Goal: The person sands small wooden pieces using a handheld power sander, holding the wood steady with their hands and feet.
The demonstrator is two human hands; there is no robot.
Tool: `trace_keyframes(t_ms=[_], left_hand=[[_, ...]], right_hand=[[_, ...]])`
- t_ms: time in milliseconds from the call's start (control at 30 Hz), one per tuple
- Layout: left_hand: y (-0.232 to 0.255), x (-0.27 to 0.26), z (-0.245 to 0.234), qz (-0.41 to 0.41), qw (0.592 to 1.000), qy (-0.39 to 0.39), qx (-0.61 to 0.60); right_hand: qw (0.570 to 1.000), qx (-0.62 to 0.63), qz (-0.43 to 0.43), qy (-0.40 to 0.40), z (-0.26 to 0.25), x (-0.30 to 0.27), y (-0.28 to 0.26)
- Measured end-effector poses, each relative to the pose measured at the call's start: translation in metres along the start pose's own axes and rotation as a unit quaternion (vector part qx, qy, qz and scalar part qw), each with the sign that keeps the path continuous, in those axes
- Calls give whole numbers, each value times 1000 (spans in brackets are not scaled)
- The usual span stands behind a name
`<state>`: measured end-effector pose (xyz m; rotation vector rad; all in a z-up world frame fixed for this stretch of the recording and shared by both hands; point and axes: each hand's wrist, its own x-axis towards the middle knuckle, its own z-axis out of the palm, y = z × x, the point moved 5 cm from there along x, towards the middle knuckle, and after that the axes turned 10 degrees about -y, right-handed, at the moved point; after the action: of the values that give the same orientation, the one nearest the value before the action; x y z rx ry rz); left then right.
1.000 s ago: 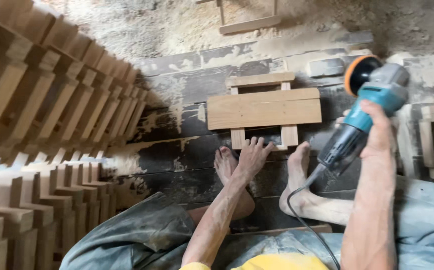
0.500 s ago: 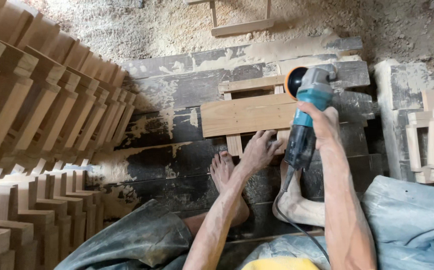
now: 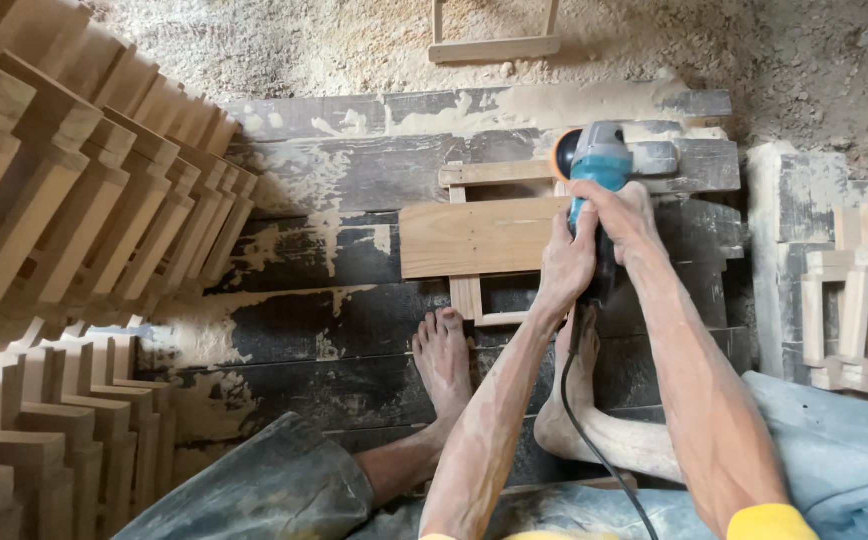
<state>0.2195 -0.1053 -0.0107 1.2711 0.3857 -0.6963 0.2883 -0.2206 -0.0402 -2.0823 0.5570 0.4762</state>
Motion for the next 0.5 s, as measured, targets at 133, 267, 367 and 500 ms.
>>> trace_keyframes(t_ms=[133,267,367,500], left_hand=[[18,-32,-32,-1,998,64,-2],[-43,5,-91,33,988,151,-12],[6,-66,-106,35,982,184,-36],[-28,-36,-132,75,973,217,-20]], right_hand=[[999,6,9,-35,56,-1,-17],[996,-14,9,-84,113,-9,-33],[992,11,-27,-124,155,-27,-56],[987,31,-48,-151,158,-29,-61]])
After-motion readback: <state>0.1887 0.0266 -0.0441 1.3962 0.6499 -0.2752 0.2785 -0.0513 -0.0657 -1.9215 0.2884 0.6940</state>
